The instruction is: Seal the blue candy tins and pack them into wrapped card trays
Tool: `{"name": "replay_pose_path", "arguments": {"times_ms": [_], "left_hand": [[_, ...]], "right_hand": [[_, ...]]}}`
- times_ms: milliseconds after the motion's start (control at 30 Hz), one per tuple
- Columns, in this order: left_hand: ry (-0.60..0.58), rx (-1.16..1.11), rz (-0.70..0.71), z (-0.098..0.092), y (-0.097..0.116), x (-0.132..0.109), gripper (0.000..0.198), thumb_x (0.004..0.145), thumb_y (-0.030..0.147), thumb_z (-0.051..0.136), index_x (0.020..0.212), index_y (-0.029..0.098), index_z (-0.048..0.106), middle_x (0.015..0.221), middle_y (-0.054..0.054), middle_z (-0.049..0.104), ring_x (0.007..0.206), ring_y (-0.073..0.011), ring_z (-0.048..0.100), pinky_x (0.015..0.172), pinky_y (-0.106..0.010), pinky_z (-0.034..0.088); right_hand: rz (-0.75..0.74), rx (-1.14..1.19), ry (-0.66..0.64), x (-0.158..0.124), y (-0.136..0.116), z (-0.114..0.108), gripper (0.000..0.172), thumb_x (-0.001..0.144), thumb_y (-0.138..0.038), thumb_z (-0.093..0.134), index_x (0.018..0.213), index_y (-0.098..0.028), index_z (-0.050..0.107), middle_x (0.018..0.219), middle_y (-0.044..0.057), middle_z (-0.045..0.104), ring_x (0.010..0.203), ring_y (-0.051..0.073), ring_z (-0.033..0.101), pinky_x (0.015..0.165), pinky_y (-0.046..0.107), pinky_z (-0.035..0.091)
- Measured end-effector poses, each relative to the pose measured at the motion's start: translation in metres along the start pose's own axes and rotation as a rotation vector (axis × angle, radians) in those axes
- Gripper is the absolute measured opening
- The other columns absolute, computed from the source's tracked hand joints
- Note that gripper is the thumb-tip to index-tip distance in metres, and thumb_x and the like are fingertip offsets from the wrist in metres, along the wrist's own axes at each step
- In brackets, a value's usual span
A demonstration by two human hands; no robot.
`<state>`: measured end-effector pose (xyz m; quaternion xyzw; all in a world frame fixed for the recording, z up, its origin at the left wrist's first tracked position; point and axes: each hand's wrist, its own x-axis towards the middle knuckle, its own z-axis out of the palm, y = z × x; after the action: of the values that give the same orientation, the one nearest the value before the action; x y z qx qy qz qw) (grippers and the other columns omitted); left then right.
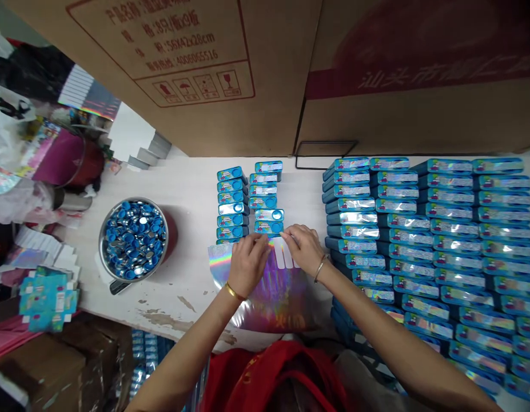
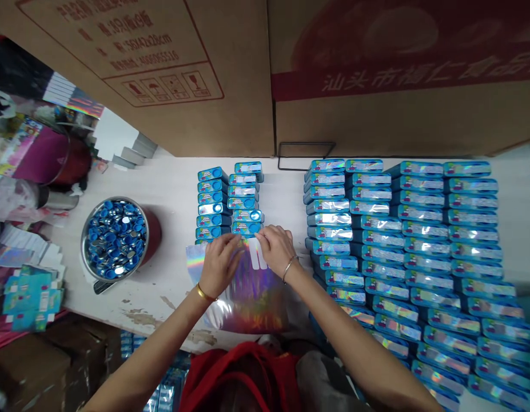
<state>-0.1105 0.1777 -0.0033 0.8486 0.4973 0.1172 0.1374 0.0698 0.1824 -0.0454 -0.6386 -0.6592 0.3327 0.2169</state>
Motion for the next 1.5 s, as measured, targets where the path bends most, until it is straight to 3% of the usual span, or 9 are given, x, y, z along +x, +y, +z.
{"name": "replay_pose_path", "arguments": {"times_ms": [233, 400, 533, 633, 867, 1000, 1200, 1333, 1500], "left_hand": [[0.024, 0.091, 0.108, 0.009, -0.004, 0.011, 0.018, 0.092, 0.014, 0.046, 0.098, 0.020, 0.062, 0.108, -0.006, 0.067, 0.083, -0.0187, 0.057, 0.068, -0.034, 0.034], [-0.053, -0.163, 0.079, -0.019, 0.013, -0.013, 0.007, 0.088, 0.018, 0.051, 0.090, 0.019, 0.058, 0.099, -0.007, 0.066, 0.087, -0.0197, 0.057, 0.072, -0.034, 0.037], [0.129, -0.574, -0.306, -0.047, 0.022, -0.009, 0.009, 0.085, 0.022, 0.059, 0.079, 0.020, 0.053, 0.078, 0.000, 0.062, 0.076, -0.0145, 0.057, 0.072, -0.030, 0.041], [0.321, -0.871, -0.622, -0.047, 0.020, 0.016, 0.019, 0.079, 0.030, 0.067, 0.073, 0.020, 0.052, 0.072, 0.001, 0.058, 0.070, -0.0126, 0.055, 0.067, -0.026, 0.044], [0.356, -1.227, -0.795, -0.008, 0.009, 0.061, 0.026, 0.066, 0.033, 0.075, 0.069, 0.018, 0.054, 0.065, 0.003, 0.055, 0.060, -0.0090, 0.052, 0.060, -0.022, 0.043], [0.354, -1.121, -0.793, 0.011, -0.010, 0.074, 0.019, 0.069, 0.030, 0.071, 0.067, 0.018, 0.056, 0.063, 0.003, 0.054, 0.060, -0.0093, 0.050, 0.060, -0.023, 0.042], [0.412, -0.632, -0.666, 0.032, -0.038, 0.098, 0.010, 0.074, 0.022, 0.066, 0.067, 0.019, 0.059, 0.082, -0.002, 0.056, 0.082, -0.0160, 0.054, 0.081, -0.032, 0.044], [0.334, -0.364, -0.679, 0.038, -0.039, 0.104, 0.010, 0.075, 0.024, 0.067, 0.069, 0.020, 0.061, 0.090, -0.004, 0.057, 0.093, -0.0222, 0.052, 0.090, -0.043, 0.039], [0.244, -0.159, -0.657, 0.038, -0.036, 0.104, 0.010, 0.076, 0.028, 0.065, 0.081, 0.021, 0.059, 0.099, -0.007, 0.056, 0.098, -0.0291, 0.050, 0.087, -0.049, 0.037]], "right_hand": [[0.071, 0.018, 0.077, 0.002, -0.005, 0.006, 0.031, 0.096, -0.037, 0.038, 0.077, -0.022, 0.056, 0.078, 0.003, 0.063, 0.083, 0.020, 0.056, 0.071, 0.031, 0.029], [0.070, -0.094, 0.055, 0.005, 0.002, 0.010, 0.033, 0.096, -0.035, 0.038, 0.076, -0.021, 0.058, 0.080, 0.004, 0.064, 0.083, 0.021, 0.054, 0.074, 0.033, 0.029], [0.018, -0.133, 0.102, -0.003, -0.004, -0.001, 0.036, 0.095, -0.043, 0.037, 0.091, -0.020, 0.064, 0.091, 0.008, 0.064, 0.091, 0.024, 0.052, 0.080, 0.037, 0.030], [-0.016, 0.069, 0.174, -0.011, -0.018, -0.012, 0.047, 0.094, -0.053, 0.030, 0.107, -0.021, 0.062, 0.106, 0.009, 0.063, 0.102, 0.025, 0.050, 0.085, 0.039, 0.033], [0.164, 0.434, 0.238, 0.006, -0.033, -0.020, 0.030, 0.089, -0.049, 0.046, 0.077, -0.023, 0.057, 0.078, 0.003, 0.063, 0.080, 0.020, 0.056, 0.078, 0.034, 0.041], [0.152, 0.356, 0.236, 0.034, -0.020, -0.017, 0.030, 0.090, -0.042, 0.045, 0.069, -0.023, 0.055, 0.072, 0.001, 0.060, 0.077, 0.018, 0.054, 0.079, 0.033, 0.038], [0.128, 0.101, 0.222, 0.070, 0.000, -0.007, 0.024, 0.089, -0.034, 0.050, 0.071, -0.022, 0.060, 0.076, 0.000, 0.063, 0.082, 0.018, 0.054, 0.083, 0.035, 0.028], [0.125, 0.024, 0.198, 0.079, 0.009, 0.001, 0.024, 0.089, -0.034, 0.049, 0.072, -0.021, 0.061, 0.080, 0.001, 0.064, 0.085, 0.020, 0.052, 0.082, 0.036, 0.026], [0.170, 0.045, 0.164, 0.083, 0.019, 0.007, 0.019, 0.086, -0.035, 0.054, 0.077, -0.022, 0.065, 0.081, 0.002, 0.066, 0.086, 0.021, 0.054, 0.082, 0.037, 0.027]]}}
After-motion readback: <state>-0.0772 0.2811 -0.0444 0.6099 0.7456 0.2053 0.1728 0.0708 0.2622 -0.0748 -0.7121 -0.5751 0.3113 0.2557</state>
